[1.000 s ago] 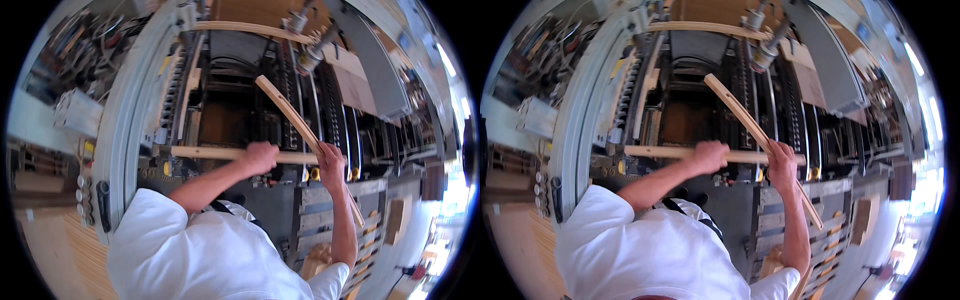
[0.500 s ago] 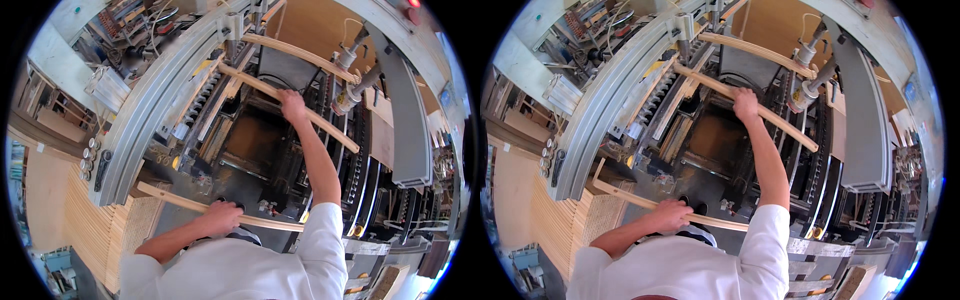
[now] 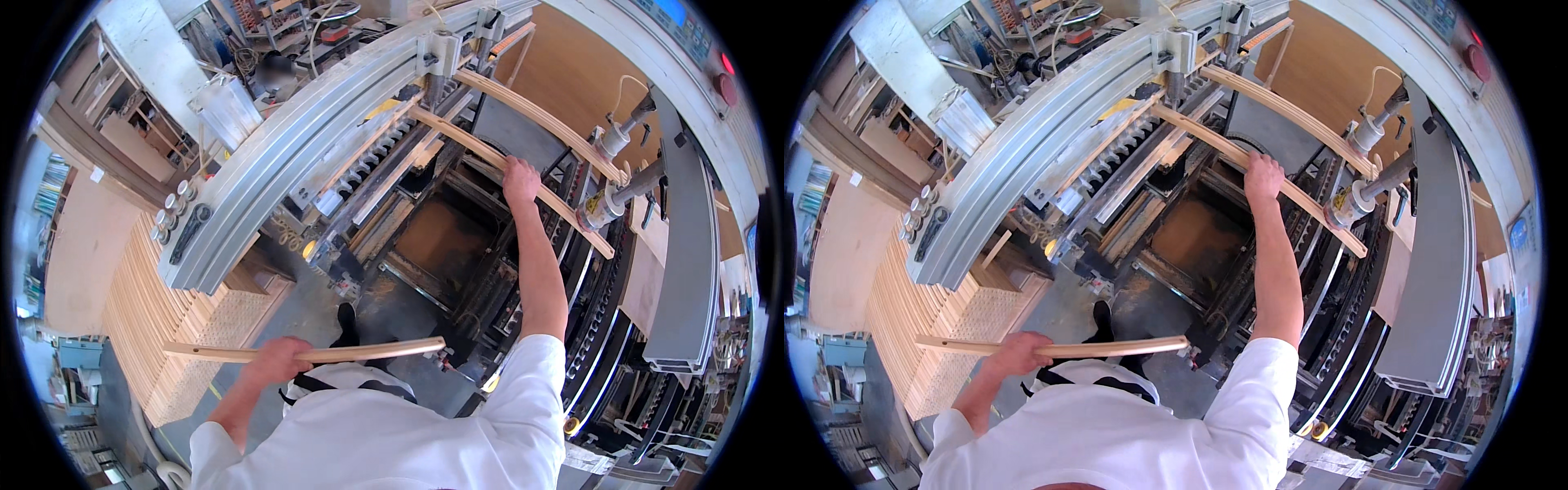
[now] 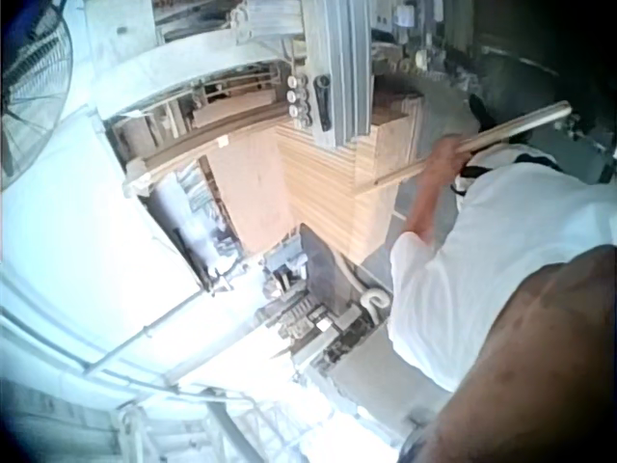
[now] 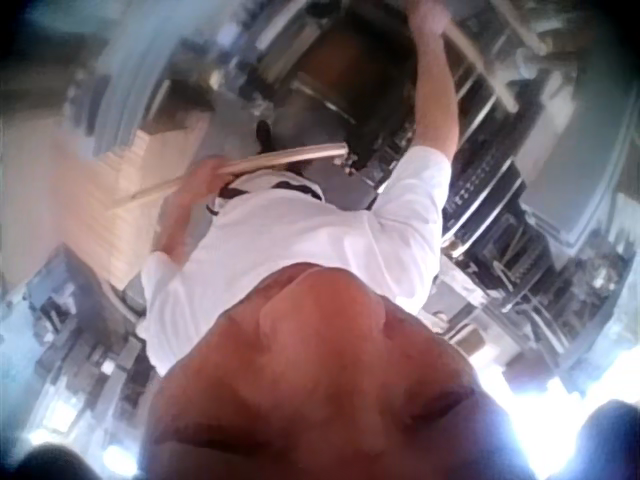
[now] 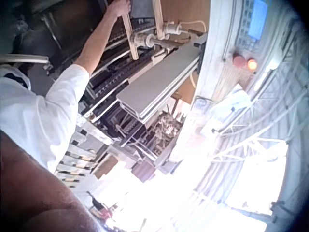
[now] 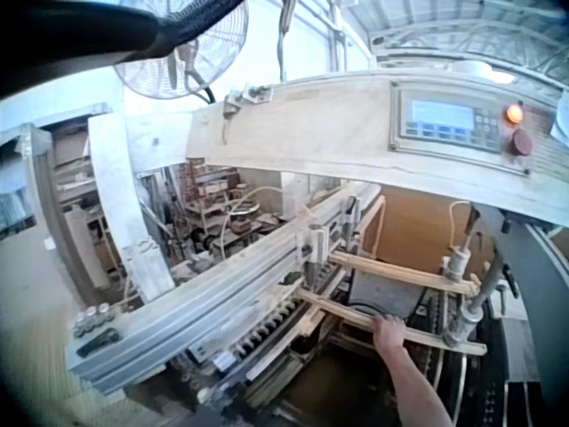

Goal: The person repeatedly picks up thin wooden strips from a stack and feeds them into a planer machine. The person then collects the processed strips from the output side and places them onto a growing pile. The task involves continuous handling of wood pieces and operating the machinery.

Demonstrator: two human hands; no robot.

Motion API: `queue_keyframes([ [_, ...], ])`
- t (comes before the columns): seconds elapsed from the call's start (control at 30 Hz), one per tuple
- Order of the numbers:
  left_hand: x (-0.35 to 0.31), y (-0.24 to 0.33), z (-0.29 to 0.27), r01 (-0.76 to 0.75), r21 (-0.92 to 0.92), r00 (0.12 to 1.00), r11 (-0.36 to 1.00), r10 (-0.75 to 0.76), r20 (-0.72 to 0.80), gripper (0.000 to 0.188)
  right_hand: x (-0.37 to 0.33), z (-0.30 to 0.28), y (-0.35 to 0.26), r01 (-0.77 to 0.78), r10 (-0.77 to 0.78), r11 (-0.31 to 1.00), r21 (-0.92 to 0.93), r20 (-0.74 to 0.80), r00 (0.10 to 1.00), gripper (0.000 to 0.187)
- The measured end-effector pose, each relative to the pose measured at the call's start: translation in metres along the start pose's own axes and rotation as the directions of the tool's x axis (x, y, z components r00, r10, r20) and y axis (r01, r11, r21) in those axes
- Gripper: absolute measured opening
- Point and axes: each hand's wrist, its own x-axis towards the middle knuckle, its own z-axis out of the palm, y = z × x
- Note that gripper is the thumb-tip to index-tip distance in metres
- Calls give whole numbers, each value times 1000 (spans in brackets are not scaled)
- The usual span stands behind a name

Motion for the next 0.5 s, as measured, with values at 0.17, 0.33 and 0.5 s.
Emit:
queue_keyframes([
  [0.17, -24, -19, -10, 98, -9, 993, 995, -98, -64, 39, 2, -3, -2, 9, -9, 1000, 20, 3, 1000, 21],
  [0.33, -80, -66, -9, 268, -242, 947, 932, -302, -113, 35, 3, -4, -11, 34, -34, 999, -1, -31, 999, 23],
  [0.5, -191, -114, 12, 421, -450, 865, 787, -498, -61, 37, 13, -30, -52, -94, 56, 989, 117, 293, 955, 29],
])
